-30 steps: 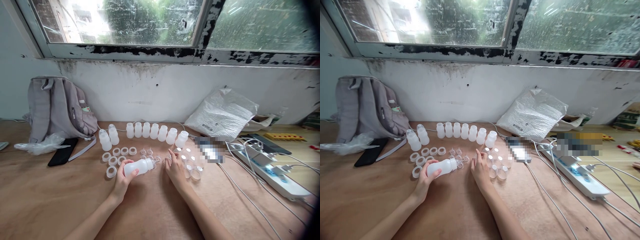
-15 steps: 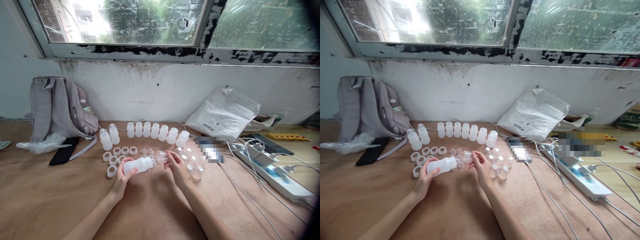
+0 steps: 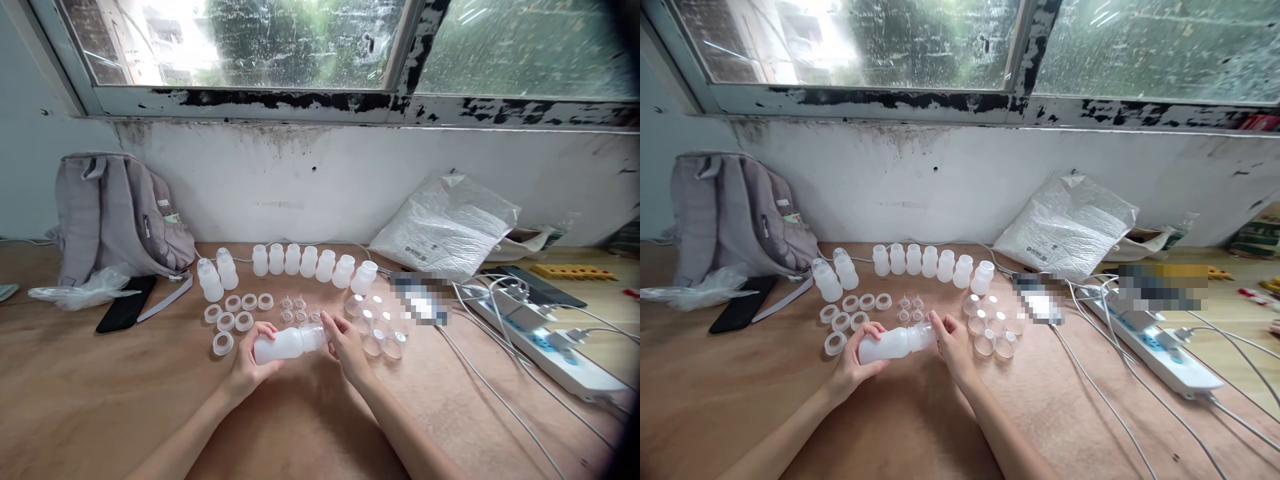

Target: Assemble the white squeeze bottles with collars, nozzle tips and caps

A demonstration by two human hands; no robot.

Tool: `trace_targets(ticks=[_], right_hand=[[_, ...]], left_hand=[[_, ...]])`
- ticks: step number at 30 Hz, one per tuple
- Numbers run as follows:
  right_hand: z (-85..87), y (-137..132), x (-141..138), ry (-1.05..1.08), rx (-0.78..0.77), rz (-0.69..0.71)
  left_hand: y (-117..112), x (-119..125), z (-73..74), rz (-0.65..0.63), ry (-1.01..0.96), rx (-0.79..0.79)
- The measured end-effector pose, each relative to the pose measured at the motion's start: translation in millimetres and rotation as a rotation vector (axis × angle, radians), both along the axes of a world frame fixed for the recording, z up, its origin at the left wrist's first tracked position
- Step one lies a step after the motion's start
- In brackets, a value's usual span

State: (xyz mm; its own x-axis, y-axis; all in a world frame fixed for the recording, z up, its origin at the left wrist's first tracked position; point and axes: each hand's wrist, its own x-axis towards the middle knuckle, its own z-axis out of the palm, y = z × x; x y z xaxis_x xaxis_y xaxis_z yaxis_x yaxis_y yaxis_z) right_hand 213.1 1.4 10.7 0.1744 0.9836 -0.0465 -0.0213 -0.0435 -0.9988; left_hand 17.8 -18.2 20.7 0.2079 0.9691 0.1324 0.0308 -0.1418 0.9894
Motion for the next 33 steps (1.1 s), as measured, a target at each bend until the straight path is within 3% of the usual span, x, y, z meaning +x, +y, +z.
trace_targets(ticks=[4,10,14,23,33], right_hand=[[-1.8,-2,-1,-0.025,0.052,0.008],[1.8,-5,-3,-0.011,0.212,0.071],[3.6,-5,-1,0.017,0.275,0.128],[4.9,-6,2,0.079,0.297,0.194],[4.9,-7,0,0.149,0.256,0.209]], left_hand=[[0,0,-2.1,-0.008,-0.062,0.021],[3,-1,-3.2,0.089,-0.199,-0.103],[6,-3,-5.2,0.087,-0.285,-0.146],[10,-6,-6.0,0.078,-0.339,-0.156],[9,-10,-7.6,0.034,-0.231,-0.027]])
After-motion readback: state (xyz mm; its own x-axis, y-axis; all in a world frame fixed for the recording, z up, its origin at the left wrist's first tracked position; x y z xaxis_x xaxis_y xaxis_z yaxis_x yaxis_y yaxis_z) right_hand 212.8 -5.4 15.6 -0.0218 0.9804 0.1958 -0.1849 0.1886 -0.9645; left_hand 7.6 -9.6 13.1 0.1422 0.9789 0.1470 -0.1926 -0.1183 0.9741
